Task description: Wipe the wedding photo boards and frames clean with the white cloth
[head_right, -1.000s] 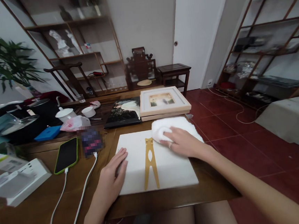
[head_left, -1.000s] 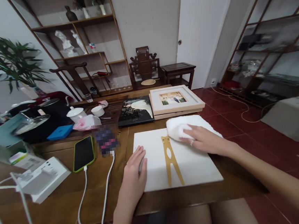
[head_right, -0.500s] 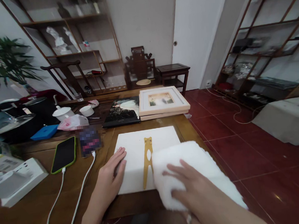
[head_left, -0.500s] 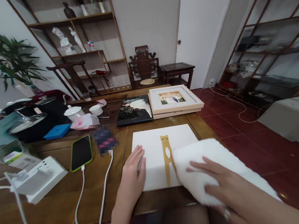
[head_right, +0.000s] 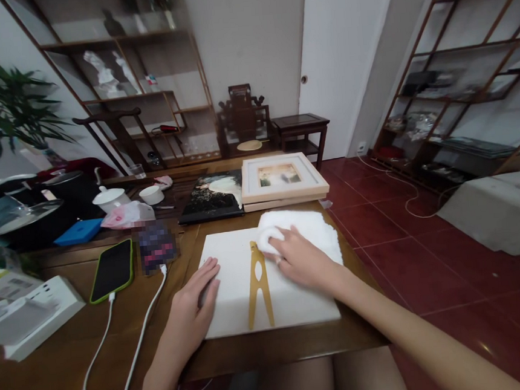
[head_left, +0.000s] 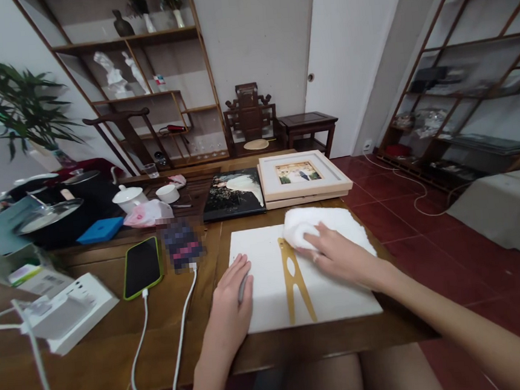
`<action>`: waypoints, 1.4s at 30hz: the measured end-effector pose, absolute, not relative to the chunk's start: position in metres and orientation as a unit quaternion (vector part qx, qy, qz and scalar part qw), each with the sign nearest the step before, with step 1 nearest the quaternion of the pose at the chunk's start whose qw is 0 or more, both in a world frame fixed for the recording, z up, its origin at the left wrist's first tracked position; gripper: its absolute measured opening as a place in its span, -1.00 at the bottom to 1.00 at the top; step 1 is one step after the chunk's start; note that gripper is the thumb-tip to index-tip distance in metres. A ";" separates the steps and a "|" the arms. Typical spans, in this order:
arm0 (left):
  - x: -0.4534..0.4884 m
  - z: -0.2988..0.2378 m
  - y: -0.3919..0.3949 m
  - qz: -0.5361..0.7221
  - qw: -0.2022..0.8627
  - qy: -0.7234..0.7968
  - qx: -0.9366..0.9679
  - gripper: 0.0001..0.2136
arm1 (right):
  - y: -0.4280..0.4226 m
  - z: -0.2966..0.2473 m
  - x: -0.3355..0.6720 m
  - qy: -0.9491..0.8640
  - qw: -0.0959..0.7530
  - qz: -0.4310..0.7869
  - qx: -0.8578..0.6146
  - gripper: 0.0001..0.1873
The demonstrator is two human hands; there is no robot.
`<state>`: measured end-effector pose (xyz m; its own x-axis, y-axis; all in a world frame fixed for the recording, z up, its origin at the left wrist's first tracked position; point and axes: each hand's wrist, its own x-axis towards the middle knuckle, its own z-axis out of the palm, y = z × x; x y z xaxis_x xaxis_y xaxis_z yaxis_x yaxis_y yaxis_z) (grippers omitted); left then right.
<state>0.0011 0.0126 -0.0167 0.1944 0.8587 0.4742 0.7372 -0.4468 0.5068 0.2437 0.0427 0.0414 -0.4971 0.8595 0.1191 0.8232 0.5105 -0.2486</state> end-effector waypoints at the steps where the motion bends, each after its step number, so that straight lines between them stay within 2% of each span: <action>1: 0.001 -0.017 0.013 0.366 0.082 0.518 0.769 -0.70 | 0.052 0.040 0.236 -0.858 0.125 0.070 -0.494 -0.72; 6: 0.000 -0.020 0.013 0.372 0.069 0.513 0.770 -0.71 | 0.061 0.034 0.206 -0.868 0.123 0.059 -0.478 -0.71; 10: 0.000 -0.019 0.013 0.365 0.074 0.516 0.772 -0.71 | 0.020 0.025 0.197 -0.883 0.100 0.042 -0.457 -0.68; 14: 0.001 -0.016 0.012 0.346 0.082 0.529 0.771 -0.70 | -0.036 0.010 0.194 -0.911 0.095 0.024 -0.401 -0.75; 19: 0.002 -0.015 0.011 0.338 0.088 0.530 0.773 -0.68 | -0.067 0.004 0.199 -0.934 0.091 -0.002 -0.346 -0.66; 23: 0.002 -0.015 0.012 0.344 0.088 0.524 0.774 -0.69 | -0.052 0.024 0.207 -0.929 0.076 0.089 -0.352 -0.77; 25: 0.001 -0.016 0.012 0.351 0.085 0.520 0.774 -0.69 | -0.036 0.035 0.210 -0.914 0.069 0.114 -0.382 -0.72; 29: 0.002 -0.018 0.012 0.362 0.080 0.518 0.771 -0.70 | 0.014 0.043 0.213 -0.888 0.076 0.061 -0.449 -0.73; 35: 0.001 -0.020 0.013 0.372 0.075 0.508 0.773 -0.70 | 0.080 0.038 0.206 -0.885 0.078 0.008 -0.459 -0.74; 42: 0.000 -0.022 0.013 0.376 0.077 0.509 0.770 -0.70 | 0.048 0.032 0.200 -0.911 0.058 0.005 -0.408 -0.69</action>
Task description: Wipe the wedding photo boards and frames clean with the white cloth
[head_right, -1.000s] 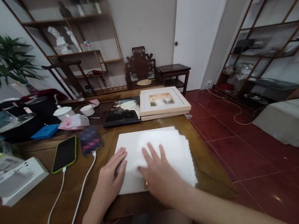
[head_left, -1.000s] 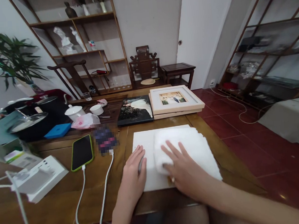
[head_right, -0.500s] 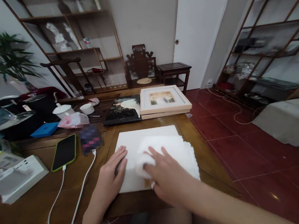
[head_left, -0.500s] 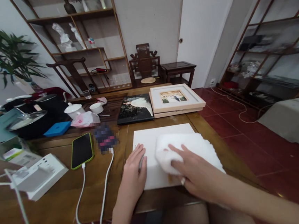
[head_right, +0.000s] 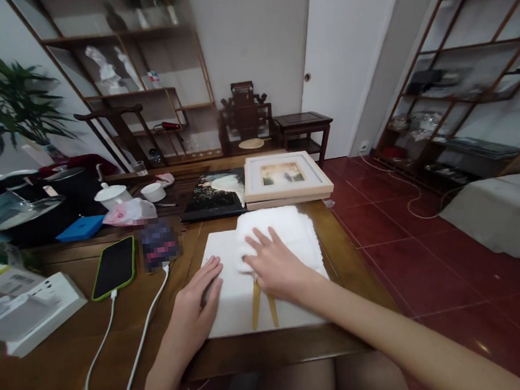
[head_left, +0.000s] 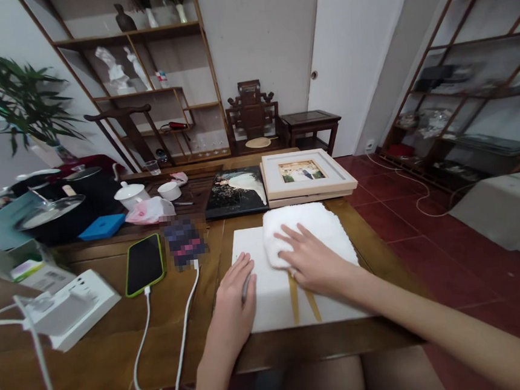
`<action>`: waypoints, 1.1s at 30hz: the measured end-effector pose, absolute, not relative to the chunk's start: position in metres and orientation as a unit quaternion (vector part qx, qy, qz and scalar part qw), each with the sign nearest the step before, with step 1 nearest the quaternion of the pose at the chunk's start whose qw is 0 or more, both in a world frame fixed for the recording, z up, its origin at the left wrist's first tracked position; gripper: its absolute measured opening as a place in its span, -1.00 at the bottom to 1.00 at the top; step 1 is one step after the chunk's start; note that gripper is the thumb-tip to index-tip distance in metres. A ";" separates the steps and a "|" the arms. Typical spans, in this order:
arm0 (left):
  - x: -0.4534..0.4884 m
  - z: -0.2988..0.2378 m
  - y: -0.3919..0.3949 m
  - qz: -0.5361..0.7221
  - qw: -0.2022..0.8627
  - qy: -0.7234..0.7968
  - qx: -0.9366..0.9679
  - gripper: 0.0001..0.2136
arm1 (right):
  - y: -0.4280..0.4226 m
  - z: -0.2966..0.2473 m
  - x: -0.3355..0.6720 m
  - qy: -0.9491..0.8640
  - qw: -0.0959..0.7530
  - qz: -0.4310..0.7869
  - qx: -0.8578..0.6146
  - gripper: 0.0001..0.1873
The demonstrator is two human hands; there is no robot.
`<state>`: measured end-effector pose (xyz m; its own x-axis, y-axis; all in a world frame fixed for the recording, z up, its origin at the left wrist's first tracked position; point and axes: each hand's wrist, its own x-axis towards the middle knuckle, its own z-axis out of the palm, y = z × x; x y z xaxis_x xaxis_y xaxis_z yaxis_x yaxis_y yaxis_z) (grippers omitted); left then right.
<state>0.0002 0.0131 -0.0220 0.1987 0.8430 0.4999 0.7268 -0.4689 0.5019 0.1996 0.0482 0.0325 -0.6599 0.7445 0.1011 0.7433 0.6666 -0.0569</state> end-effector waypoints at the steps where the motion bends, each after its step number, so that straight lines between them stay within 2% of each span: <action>1: 0.000 -0.022 0.013 0.373 0.079 0.512 0.770 -0.69 | 0.037 0.032 0.200 -0.918 0.055 0.009 -0.392 -0.68; 5: 0.001 -0.018 0.012 0.355 0.091 0.521 0.771 -0.68 | -0.013 0.030 0.200 -0.945 0.059 0.044 -0.318 -0.69; 7: 0.001 -0.017 0.012 0.349 0.094 0.525 0.771 -0.67 | -0.034 0.031 0.200 -0.953 0.061 0.060 -0.291 -0.77; 11: 0.000 -0.016 0.013 0.347 0.091 0.524 0.773 -0.67 | -0.049 0.034 0.202 -0.951 0.058 0.076 -0.293 -0.83; 15: 0.000 -0.018 0.012 0.356 0.091 0.517 0.773 -0.68 | -0.020 0.039 0.207 -0.932 0.080 0.087 -0.342 -0.73; 21: 0.001 -0.019 0.012 0.373 0.088 0.514 0.767 -0.70 | 0.047 0.039 0.197 -0.907 0.059 0.022 -0.415 -0.74; 29: 0.001 -0.021 0.013 0.377 0.082 0.516 0.765 -0.71 | 0.089 0.050 0.187 -0.915 0.050 0.006 -0.401 -0.72; 33: 0.001 -0.020 0.012 0.377 0.081 0.518 0.763 -0.72 | 0.076 0.049 0.186 -0.925 0.041 0.000 -0.378 -0.74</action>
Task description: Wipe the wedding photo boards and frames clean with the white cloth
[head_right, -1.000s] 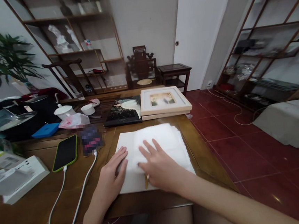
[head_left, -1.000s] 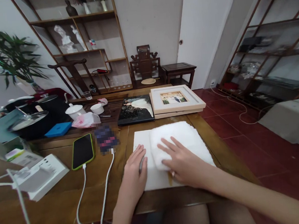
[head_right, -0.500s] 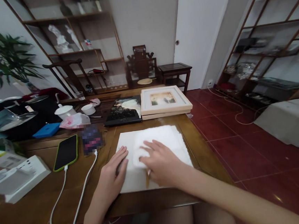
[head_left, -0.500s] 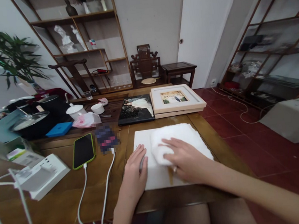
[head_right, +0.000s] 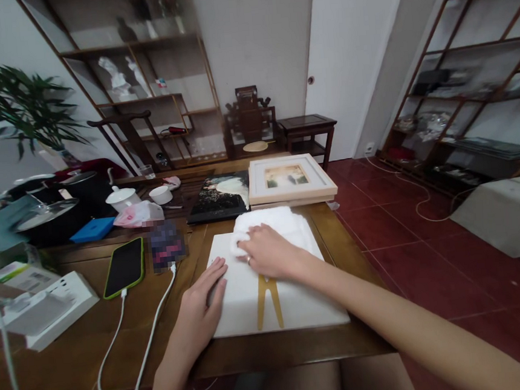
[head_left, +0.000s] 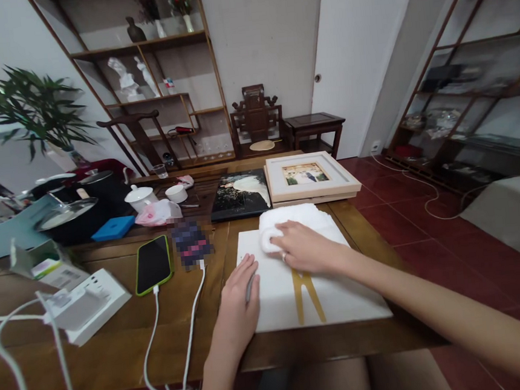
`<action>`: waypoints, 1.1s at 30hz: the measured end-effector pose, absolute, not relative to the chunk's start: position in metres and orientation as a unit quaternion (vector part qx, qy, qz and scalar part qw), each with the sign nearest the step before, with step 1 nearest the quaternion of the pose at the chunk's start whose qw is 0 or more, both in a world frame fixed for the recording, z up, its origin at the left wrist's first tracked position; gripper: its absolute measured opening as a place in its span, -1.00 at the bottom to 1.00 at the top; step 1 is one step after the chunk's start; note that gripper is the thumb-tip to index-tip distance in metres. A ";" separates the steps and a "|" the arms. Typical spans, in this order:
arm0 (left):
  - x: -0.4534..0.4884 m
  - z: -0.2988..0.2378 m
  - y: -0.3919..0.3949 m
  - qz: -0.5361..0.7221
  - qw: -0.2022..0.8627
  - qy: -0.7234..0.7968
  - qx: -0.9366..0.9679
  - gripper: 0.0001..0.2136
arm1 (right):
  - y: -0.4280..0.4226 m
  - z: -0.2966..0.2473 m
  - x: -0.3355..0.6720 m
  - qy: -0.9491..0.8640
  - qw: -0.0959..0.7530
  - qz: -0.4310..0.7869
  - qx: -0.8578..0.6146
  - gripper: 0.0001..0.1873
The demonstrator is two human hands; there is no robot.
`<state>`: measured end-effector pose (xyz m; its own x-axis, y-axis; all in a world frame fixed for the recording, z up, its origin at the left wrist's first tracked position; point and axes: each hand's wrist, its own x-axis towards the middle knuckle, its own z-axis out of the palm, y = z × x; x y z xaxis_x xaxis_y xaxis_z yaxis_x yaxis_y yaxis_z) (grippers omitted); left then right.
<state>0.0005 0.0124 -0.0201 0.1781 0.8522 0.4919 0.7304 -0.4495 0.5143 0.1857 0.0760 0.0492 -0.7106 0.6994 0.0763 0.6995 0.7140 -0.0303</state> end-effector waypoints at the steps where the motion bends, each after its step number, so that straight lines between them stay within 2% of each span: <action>1: 0.000 -0.019 0.012 0.374 0.082 0.519 0.764 -0.72 | 0.065 0.047 0.184 -0.929 0.040 -0.003 -0.368 -0.75; 4: 0.000 -0.017 0.011 0.365 0.091 0.520 0.767 -0.71 | 0.022 0.041 0.179 -0.943 0.036 -0.013 -0.329 -0.70; 11: 0.001 -0.014 0.011 0.346 0.100 0.529 0.769 -0.67 | -0.045 0.045 0.183 -0.961 -0.008 0.053 -0.270 -0.79; 16: 0.001 -0.015 0.011 0.352 0.101 0.527 0.767 -0.68 | -0.017 0.042 0.196 -0.945 0.054 0.060 -0.317 -0.70; 25: 0.002 -0.006 0.004 0.374 0.152 0.524 0.750 -0.63 | 0.053 0.041 0.169 -0.902 0.053 -0.010 -0.429 -0.67; 29: 0.000 0.001 -0.003 0.443 0.195 0.516 0.707 -0.55 | 0.031 0.035 0.156 -0.932 0.042 -0.012 -0.361 -0.69; 33: -0.004 0.000 -0.002 0.479 0.226 0.477 0.701 -0.47 | -0.013 0.031 0.158 -0.969 0.077 0.004 -0.233 -0.78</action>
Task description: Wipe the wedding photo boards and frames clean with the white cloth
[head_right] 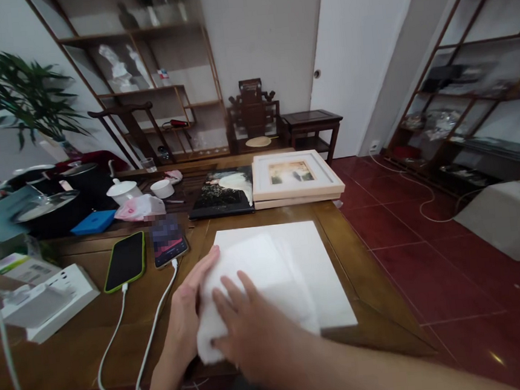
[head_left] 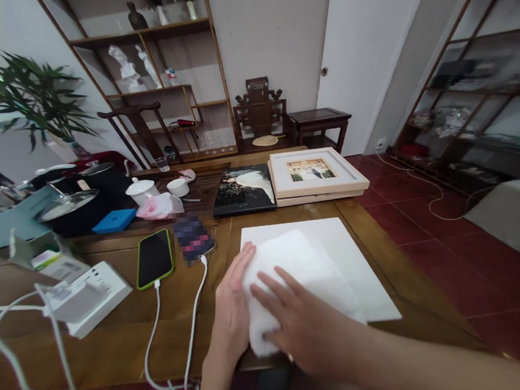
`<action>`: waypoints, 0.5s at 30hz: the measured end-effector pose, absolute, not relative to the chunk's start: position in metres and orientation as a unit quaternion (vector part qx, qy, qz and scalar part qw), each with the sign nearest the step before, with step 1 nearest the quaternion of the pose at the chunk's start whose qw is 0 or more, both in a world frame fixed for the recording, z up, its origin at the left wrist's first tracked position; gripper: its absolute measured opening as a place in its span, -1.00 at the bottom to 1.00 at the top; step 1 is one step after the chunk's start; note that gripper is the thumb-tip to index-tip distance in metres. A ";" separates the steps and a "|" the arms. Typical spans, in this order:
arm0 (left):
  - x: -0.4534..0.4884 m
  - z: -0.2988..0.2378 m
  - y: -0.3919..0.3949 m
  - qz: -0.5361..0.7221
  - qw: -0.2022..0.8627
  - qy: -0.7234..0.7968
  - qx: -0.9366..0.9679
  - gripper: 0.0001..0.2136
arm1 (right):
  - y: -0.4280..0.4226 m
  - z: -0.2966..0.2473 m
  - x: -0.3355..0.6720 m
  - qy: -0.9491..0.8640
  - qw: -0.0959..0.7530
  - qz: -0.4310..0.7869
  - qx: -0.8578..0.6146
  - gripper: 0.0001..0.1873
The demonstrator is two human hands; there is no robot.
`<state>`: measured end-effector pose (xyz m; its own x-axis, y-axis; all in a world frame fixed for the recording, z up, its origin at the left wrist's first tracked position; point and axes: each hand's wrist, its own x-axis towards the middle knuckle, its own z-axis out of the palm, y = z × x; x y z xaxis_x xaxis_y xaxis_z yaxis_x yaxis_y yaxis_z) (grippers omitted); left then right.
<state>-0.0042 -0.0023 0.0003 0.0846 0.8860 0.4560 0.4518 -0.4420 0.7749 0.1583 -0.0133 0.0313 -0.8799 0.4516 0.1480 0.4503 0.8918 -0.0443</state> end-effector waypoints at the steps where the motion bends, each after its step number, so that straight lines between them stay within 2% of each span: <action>1: -0.005 0.000 -0.002 0.476 0.228 0.473 0.705 -0.47 | -0.023 0.031 0.161 -0.972 0.077 0.012 -0.221 -0.76; 3: -0.004 0.000 0.000 0.450 0.221 0.481 0.719 -0.49 | -0.037 0.032 0.169 -0.972 0.067 0.029 -0.222 -0.73; 6: -0.001 -0.001 0.002 0.393 0.191 0.513 0.739 -0.57 | -0.039 0.033 0.183 -0.964 0.062 0.067 -0.248 -0.79; 8: 0.001 -0.003 0.004 0.371 0.168 0.531 0.743 -0.60 | -0.029 0.034 0.193 -0.956 0.067 0.080 -0.275 -0.73; 15: 0.001 -0.011 0.007 0.362 0.136 0.540 0.748 -0.63 | 0.033 0.043 0.200 -0.915 0.052 0.028 -0.399 -0.68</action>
